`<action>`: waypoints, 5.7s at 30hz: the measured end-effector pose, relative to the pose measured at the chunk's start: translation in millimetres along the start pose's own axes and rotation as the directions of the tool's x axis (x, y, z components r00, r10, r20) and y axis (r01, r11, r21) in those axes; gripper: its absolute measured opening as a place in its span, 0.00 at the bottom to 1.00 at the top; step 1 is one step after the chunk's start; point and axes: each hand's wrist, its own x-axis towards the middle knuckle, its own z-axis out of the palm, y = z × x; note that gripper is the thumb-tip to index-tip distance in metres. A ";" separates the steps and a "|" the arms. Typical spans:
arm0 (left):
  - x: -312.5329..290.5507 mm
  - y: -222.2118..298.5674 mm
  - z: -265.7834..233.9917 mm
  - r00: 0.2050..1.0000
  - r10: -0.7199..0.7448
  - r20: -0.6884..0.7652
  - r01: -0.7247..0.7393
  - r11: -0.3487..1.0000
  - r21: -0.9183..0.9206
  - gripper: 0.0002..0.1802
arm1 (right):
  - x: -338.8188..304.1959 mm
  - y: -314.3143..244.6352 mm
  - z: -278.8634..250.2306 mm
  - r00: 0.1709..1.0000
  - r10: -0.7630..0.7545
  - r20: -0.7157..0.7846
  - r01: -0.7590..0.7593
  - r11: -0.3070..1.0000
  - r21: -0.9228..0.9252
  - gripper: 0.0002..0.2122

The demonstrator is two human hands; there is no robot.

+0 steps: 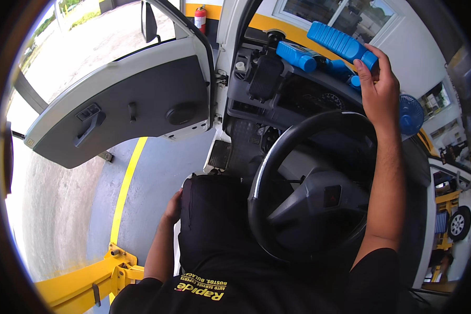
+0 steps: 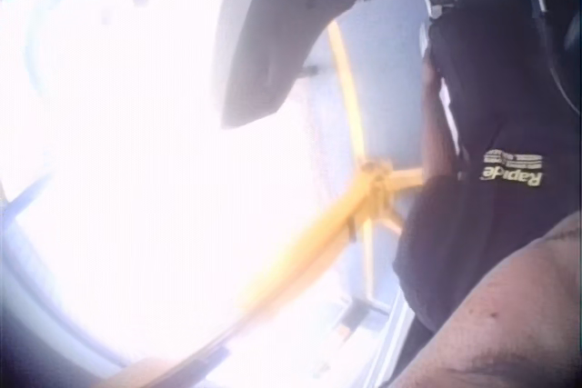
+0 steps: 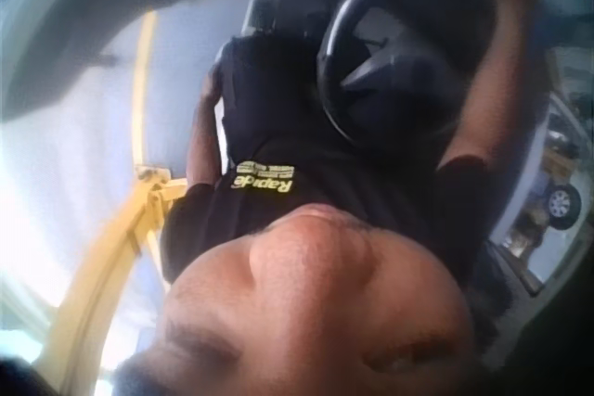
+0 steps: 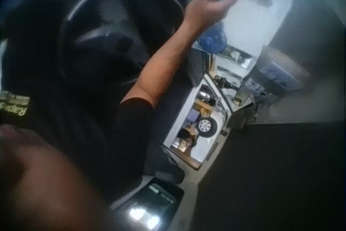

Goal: The person sits in the driver's seat of a vehicle, picks up a blue bottle, opens it, and pours its contents into a compartment near the steering column. The person then closes the bottle and places it back on the dashboard.

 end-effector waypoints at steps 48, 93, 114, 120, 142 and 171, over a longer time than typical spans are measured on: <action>-79.1 181.7 378.7 0.259 0.623 0.738 -0.890 -0.143 0.433 0.64 | -27.7 -17.3 -31.7 0.998 0.042 0.041 -0.056 0.874 0.484 0.24; -97.2 158.8 353.9 0.069 -0.019 0.997 -0.421 0.906 0.046 0.63 | -85.9 -177.8 -37.3 0.700 -0.713 0.041 0.550 0.575 0.605 0.19; -121.6 197.0 334.2 0.494 0.348 0.797 -0.859 0.055 0.509 0.56 | -85.6 -153.4 -67.0 0.752 -0.446 0.485 0.205 0.858 0.470 0.24; -117.5 184.5 333.2 0.554 0.356 0.753 -0.829 0.321 0.458 0.59 | -101.1 -155.7 -59.4 0.871 -0.345 0.349 0.070 0.791 0.607 0.19; -112.6 166.0 342.5 0.618 0.340 0.709 -0.727 0.590 0.351 0.52 | -100.6 -129.2 -73.9 0.791 -0.537 0.294 0.247 0.720 0.649 0.12; -96.4 192.4 296.7 0.382 -0.170 0.908 -0.724 0.556 0.409 0.54 | -93.9 -54.0 -89.2 0.948 -0.315 -0.053 0.309 0.862 0.402 0.18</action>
